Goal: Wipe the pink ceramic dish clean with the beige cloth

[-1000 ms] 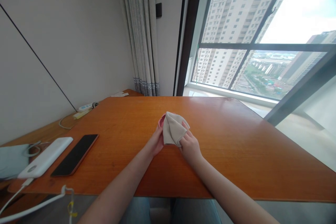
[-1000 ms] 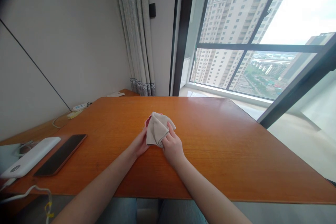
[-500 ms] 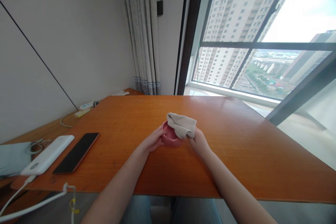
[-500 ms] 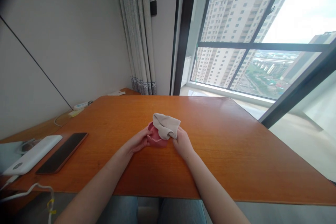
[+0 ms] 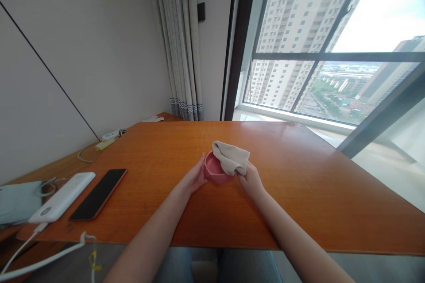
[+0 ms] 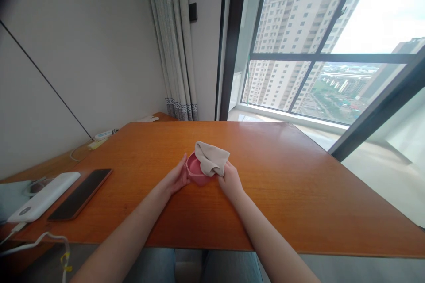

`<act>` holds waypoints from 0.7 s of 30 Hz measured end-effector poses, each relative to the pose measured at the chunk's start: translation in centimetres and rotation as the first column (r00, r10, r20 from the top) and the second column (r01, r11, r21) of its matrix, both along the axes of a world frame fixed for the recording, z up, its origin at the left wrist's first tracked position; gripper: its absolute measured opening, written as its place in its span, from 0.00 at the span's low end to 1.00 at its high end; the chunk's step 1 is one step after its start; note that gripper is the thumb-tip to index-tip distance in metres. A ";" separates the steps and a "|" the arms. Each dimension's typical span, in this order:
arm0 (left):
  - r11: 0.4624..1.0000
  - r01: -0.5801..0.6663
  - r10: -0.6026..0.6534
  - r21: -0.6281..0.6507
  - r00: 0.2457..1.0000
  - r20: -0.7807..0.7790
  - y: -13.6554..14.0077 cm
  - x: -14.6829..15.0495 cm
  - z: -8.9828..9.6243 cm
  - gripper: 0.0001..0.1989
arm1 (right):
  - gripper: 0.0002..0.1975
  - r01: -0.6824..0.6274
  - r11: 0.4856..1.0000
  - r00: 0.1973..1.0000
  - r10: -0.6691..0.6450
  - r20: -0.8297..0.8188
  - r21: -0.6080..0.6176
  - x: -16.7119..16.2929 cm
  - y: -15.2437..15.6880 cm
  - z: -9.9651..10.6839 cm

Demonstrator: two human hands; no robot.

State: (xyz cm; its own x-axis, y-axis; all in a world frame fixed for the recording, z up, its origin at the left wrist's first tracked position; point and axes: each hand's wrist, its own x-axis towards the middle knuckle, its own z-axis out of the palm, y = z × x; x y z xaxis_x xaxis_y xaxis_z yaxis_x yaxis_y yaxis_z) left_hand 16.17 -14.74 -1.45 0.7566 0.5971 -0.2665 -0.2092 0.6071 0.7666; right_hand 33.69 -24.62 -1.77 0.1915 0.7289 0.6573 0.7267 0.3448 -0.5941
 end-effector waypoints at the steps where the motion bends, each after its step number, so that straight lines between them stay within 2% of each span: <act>1: 1.000 -0.002 0.002 -0.012 1.000 0.029 -0.1 0.2 0.0 0.28 | 0.09 0.032 0.999 0.999 -0.032 0.014 0.006 -0.3 -0.1 0.0; 3: 0.999 0.035 -0.032 -0.023 0.992 0.125 -0.5 0.4 0.0 0.27 | 0.09 0.104 0.994 0.994 -0.104 0.023 0.019 -0.8 -0.2 0.0; 6: 0.996 0.087 -0.093 0.038 0.962 0.257 -1.1 0.5 0.0 0.25 | 0.10 0.165 0.986 0.985 -0.166 0.043 0.036 -1.2 -0.4 -0.1; 12: 0.992 0.084 -0.108 0.099 0.954 0.280 -1.0 -0.1 0.5 0.28 | 0.11 0.183 0.981 0.981 -0.186 0.052 0.057 -1.2 -0.5 -0.3; 18: 0.992 -0.124 0.123 -0.003 0.977 0.173 0.1 0.5 -0.2 0.21 | 0.11 0.169 0.984 0.968 -0.176 0.179 0.053 -1.6 -0.3 -0.5; 21: 0.986 -0.157 0.163 -0.047 0.971 0.173 0.2 0.8 -0.2 0.22 | 0.15 0.132 0.989 0.955 -0.146 0.258 0.068 -2.0 -0.2 -0.7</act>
